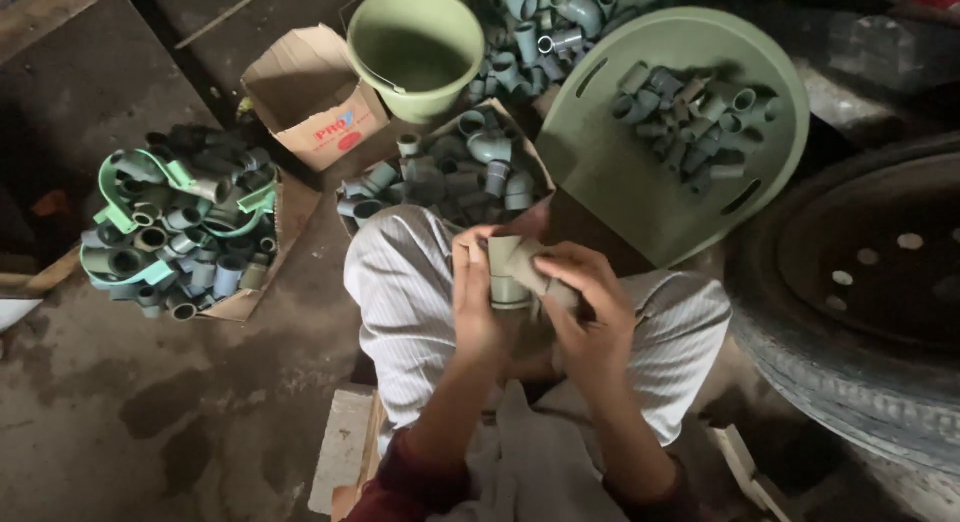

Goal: The person sits on the floor and sands multiple gray plastic pipe fittings using a sanding block. They pick up each fitting, rub the surfaces with the block, and place the finished pieces into a nearby green basin.

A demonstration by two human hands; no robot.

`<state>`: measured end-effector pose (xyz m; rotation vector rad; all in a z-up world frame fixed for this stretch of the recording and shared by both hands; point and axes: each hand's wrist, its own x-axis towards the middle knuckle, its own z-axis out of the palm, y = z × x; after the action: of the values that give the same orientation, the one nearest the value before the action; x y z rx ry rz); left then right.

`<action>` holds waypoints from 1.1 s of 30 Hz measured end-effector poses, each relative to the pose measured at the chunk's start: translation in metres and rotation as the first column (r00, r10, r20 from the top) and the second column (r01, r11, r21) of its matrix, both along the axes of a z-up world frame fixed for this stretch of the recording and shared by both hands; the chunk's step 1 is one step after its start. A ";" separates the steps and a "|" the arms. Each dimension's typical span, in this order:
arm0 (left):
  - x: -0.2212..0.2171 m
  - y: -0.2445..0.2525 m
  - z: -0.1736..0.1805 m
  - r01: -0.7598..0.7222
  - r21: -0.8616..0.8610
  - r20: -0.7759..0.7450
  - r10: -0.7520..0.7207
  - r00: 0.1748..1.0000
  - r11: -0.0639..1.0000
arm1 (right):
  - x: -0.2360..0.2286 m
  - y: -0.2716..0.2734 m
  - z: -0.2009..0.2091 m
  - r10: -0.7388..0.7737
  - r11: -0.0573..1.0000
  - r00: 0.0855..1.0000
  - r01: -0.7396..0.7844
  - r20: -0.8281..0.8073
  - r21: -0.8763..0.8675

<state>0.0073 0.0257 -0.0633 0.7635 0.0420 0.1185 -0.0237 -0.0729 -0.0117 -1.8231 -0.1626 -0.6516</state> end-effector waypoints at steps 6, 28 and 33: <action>-0.001 0.004 0.040 0.023 0.115 0.099 -0.034 0.994 0.993 | -0.004 0.006 -0.013 -0.014 1.000 0.998 0.015 0.066 -0.020; -0.002 -0.002 0.046 0.133 -0.012 -0.153 -0.133 0.979 0.991 | 0.005 -0.004 -0.030 -0.051 0.987 0.917 0.107 -0.397 0.121; 0.015 0.000 -0.029 0.105 0.083 -0.397 -0.064 0.916 0.991 | 0.035 0.013 -0.041 0.068 0.880 0.281 0.434 -0.957 0.190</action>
<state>0.0221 0.0252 -0.0924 0.8824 0.3887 -0.1188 0.0110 -0.0599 -0.0527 -1.4969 0.9923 0.3700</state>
